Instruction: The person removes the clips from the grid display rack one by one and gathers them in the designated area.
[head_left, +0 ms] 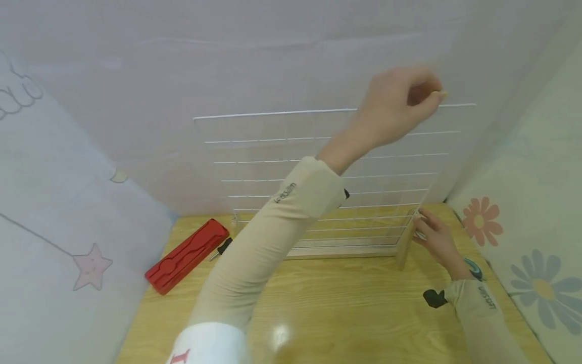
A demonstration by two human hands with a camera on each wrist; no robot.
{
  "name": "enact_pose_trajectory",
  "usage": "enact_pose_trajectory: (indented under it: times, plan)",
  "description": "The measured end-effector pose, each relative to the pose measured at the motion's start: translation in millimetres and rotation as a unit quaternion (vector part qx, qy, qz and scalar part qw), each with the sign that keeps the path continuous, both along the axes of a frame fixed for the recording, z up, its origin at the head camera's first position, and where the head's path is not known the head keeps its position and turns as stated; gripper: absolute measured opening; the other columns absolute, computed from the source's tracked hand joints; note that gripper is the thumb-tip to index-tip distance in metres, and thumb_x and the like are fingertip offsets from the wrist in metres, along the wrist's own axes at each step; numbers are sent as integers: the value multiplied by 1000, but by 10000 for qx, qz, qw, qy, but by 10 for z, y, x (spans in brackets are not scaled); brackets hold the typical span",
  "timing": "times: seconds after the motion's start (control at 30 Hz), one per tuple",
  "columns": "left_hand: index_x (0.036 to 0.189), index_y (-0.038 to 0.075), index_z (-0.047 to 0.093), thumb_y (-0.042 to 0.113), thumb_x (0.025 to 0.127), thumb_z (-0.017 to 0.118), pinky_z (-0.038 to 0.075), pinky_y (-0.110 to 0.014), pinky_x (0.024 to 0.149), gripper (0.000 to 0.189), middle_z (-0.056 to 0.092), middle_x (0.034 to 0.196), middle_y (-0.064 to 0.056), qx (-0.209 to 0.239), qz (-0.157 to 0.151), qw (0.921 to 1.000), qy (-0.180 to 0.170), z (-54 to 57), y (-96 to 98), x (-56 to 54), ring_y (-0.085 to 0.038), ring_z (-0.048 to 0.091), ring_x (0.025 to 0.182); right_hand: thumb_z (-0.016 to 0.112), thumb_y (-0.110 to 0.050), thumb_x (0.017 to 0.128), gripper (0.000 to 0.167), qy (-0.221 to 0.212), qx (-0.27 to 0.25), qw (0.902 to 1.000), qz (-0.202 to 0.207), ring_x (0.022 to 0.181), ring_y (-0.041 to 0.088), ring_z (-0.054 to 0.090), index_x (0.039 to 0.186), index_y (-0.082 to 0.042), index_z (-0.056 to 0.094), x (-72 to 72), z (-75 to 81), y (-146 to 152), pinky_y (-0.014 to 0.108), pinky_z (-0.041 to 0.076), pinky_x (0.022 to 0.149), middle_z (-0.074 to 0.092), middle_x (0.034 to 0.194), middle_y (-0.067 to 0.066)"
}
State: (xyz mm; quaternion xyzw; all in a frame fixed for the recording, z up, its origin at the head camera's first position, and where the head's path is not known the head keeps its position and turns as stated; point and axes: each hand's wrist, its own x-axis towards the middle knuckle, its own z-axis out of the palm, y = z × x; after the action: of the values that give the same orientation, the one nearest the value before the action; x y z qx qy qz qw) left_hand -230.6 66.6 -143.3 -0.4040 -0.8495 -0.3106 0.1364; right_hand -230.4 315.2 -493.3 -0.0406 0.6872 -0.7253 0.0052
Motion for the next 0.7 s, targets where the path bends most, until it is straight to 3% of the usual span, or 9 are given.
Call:
enact_pose_trajectory:
  times: [0.17,0.27,0.53,0.7]
  plan:
    - [104,7,69,14,95,58,45,-10,79,16,68,95,1,662,-173,9953,-689,-150,-351,43,-4,62,85,53,-20,100,67,70,-103,9999,15,97,1,61,152,0,16,3,1,20,23,53,78,57,108,-10]
    - [104,5,70,12,94,58,48,-14,78,17,69,92,-2,899,-267,9898,-1069,-313,-542,74,-7,63,81,53,-19,100,66,97,-190,9998,22,97,1,61,152,-1,17,10,4,37,22,53,78,57,108,-10]
    - [104,3,71,10,92,61,51,-24,70,17,69,87,-4,1133,-442,9781,-1691,-981,-1020,144,-16,65,74,52,-19,100,66,100,-165,9998,48,97,0,60,152,0,15,18,-14,47,22,53,78,57,110,-11]
    - [106,2,70,11,93,61,52,-29,70,19,69,94,-6,1370,-378,9642,-2239,-1417,-1328,198,-20,66,77,52,-18,100,65,53,-290,9996,41,97,1,60,152,-2,17,22,-5,44,22,53,78,58,109,-11]
